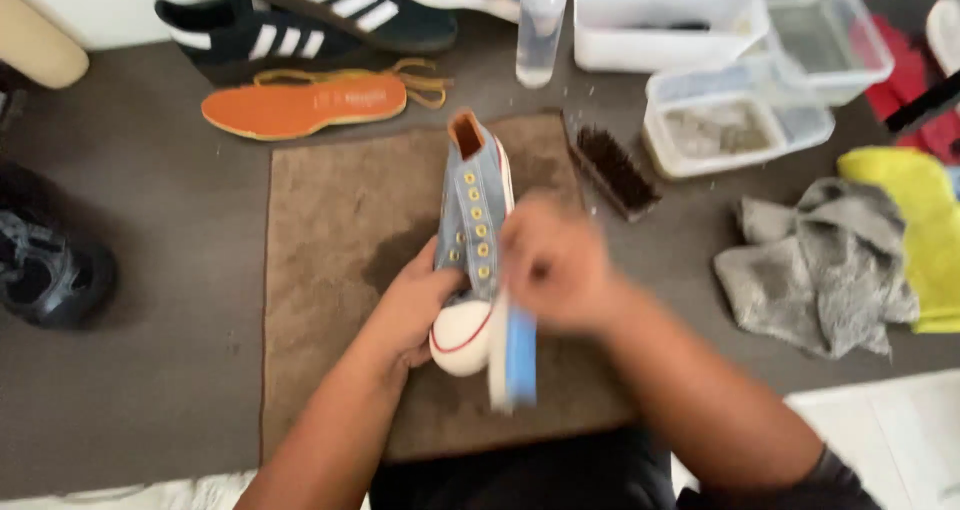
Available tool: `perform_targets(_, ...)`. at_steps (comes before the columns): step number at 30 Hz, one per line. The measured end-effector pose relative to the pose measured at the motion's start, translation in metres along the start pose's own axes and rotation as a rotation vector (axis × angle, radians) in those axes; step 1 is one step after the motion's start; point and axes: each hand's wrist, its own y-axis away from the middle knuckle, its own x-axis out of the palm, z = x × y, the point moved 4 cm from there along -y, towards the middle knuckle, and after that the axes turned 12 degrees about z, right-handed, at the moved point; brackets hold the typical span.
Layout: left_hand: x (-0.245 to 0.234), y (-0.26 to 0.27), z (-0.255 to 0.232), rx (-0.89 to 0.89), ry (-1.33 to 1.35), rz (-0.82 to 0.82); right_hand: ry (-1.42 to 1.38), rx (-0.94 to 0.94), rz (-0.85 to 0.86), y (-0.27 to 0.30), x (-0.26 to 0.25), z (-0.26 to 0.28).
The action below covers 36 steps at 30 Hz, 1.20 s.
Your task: The person scrubs a gray canvas sneaker with a blue brush and wipes it with a gray cloth. They repeatedly dip the brush into a container of cleaning solution and scrub the toe cap and sides, then wipe the shoe with the cloth.
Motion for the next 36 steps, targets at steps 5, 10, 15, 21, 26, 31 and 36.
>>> perform_targets(5,0.005,0.005,-0.006,-0.024,-0.006,0.008,0.148,0.034,-0.114,-0.005,-0.015,-0.01)
perform_targets(10,0.004,0.006,-0.001,-0.015,0.002,-0.01,0.001,0.022,-0.022,0.006,-0.012,-0.009)
perform_targets(15,0.002,0.001,-0.003,-0.029,-0.014,-0.01,0.179,0.006,-0.113,0.0,-0.015,-0.02)
perform_targets(21,0.01,0.008,-0.009,-0.015,-0.002,-0.017,0.172,0.112,-0.151,0.014,-0.033,-0.05)
perform_targets(26,-0.001,0.0,0.0,-0.026,0.01,-0.014,0.152,-0.016,-0.105,-0.006,0.003,0.011)
perform_targets(31,0.009,0.008,-0.01,-0.024,-0.001,-0.008,0.126,-0.025,-0.094,0.004,-0.022,-0.034)
perform_targets(36,0.003,0.0,-0.002,-0.018,0.038,-0.006,0.093,-0.041,-0.097,-0.009,0.016,0.028)
